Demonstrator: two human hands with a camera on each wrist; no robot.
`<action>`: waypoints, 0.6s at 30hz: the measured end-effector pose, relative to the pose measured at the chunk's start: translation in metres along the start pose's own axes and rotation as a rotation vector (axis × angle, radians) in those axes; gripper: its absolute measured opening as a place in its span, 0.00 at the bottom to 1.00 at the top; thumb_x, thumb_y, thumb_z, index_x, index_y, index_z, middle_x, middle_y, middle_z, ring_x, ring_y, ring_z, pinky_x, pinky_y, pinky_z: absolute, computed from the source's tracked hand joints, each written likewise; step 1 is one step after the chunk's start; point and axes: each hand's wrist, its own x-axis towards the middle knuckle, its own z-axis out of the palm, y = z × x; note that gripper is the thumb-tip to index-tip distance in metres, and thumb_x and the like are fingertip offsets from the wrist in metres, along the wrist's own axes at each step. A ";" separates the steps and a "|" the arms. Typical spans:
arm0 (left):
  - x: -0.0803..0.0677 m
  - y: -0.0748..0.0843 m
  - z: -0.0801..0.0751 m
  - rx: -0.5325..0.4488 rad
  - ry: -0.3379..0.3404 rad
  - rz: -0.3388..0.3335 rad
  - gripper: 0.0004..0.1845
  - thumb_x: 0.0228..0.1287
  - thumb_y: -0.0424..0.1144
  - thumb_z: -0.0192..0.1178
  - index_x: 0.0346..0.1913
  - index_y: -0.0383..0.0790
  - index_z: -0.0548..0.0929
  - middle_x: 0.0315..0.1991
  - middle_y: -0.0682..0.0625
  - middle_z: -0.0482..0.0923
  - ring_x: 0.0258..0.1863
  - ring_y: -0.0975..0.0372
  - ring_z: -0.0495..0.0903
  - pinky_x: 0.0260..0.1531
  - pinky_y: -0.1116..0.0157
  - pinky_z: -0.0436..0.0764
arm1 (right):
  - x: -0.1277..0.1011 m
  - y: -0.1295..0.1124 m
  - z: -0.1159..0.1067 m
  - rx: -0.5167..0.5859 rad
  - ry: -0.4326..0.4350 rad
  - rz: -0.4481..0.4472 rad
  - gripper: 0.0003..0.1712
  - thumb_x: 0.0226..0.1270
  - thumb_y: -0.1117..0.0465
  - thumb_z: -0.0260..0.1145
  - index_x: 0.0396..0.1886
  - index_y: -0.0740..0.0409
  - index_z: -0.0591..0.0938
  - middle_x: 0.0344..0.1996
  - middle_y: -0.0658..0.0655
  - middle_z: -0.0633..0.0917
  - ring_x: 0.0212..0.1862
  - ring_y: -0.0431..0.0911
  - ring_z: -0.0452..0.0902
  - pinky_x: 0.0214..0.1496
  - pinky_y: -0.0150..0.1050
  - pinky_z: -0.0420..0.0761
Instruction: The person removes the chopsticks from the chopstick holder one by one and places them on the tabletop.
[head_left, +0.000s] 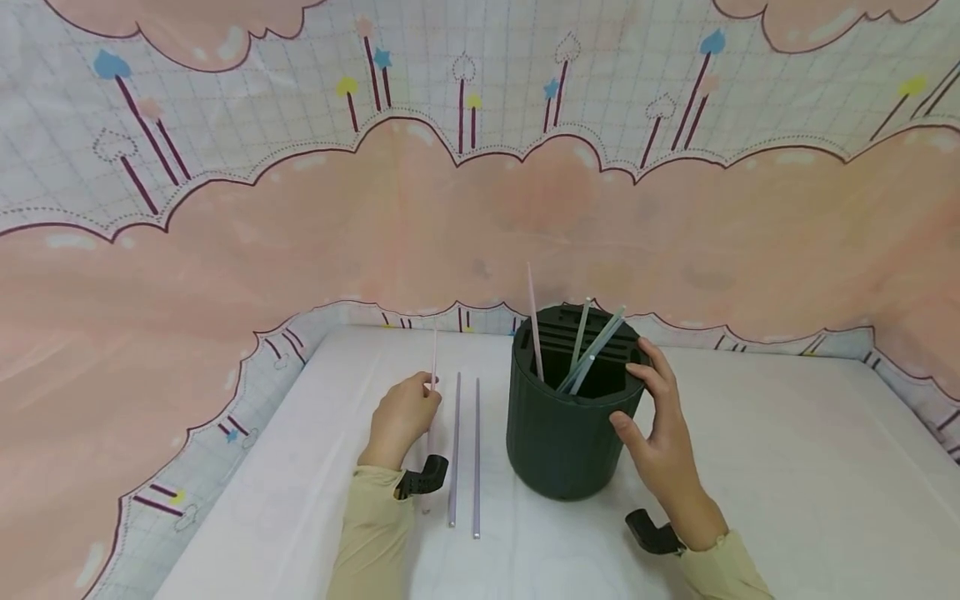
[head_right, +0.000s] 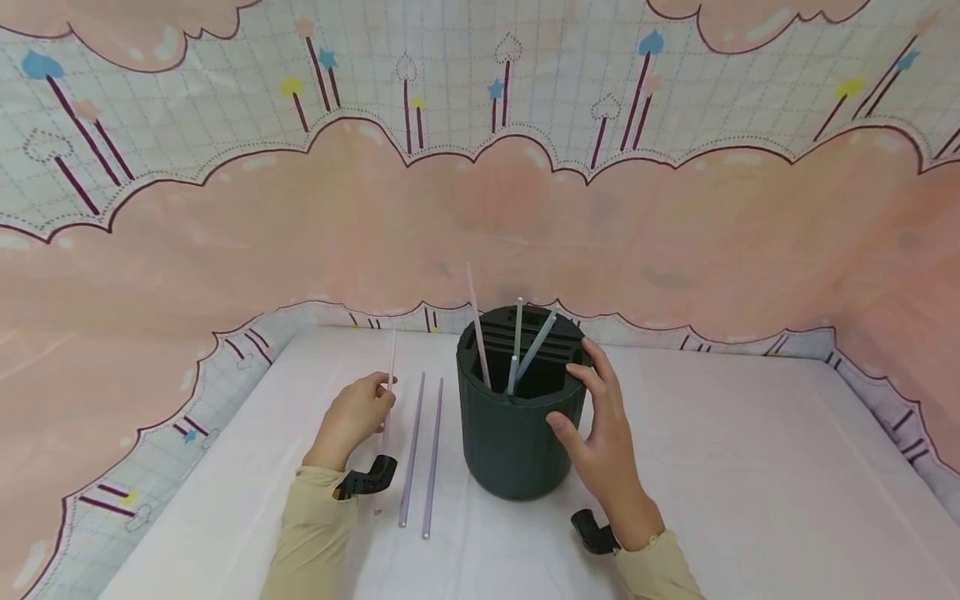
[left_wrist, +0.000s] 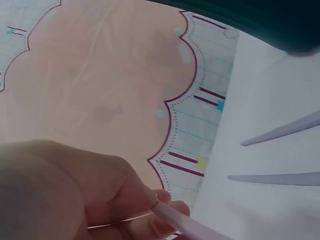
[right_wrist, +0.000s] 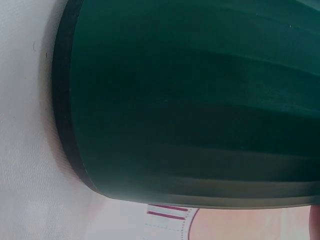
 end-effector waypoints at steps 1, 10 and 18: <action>0.002 -0.001 0.001 0.010 0.000 0.002 0.19 0.59 0.38 0.48 0.53 0.40 0.74 0.38 0.48 0.79 0.22 0.61 0.74 0.20 0.63 0.71 | 0.000 0.000 0.000 -0.001 0.001 0.004 0.34 0.63 0.46 0.56 0.55 0.72 0.64 0.64 0.67 0.56 0.65 0.59 0.48 0.63 0.53 0.51; 0.006 -0.011 0.013 -0.009 -0.069 0.001 0.22 0.54 0.35 0.52 0.55 0.37 0.73 0.37 0.47 0.78 0.18 0.63 0.74 0.22 0.63 0.71 | 0.000 -0.002 -0.001 0.004 0.009 -0.002 0.35 0.63 0.46 0.56 0.54 0.72 0.65 0.64 0.67 0.56 0.65 0.59 0.48 0.64 0.38 0.52; 0.005 -0.022 0.024 0.014 -0.100 0.009 0.22 0.51 0.34 0.55 0.52 0.34 0.74 0.31 0.47 0.80 0.25 0.60 0.75 0.31 0.59 0.74 | -0.003 -0.003 0.002 -0.008 0.010 0.001 0.34 0.63 0.46 0.56 0.54 0.71 0.65 0.64 0.67 0.57 0.65 0.59 0.49 0.64 0.44 0.53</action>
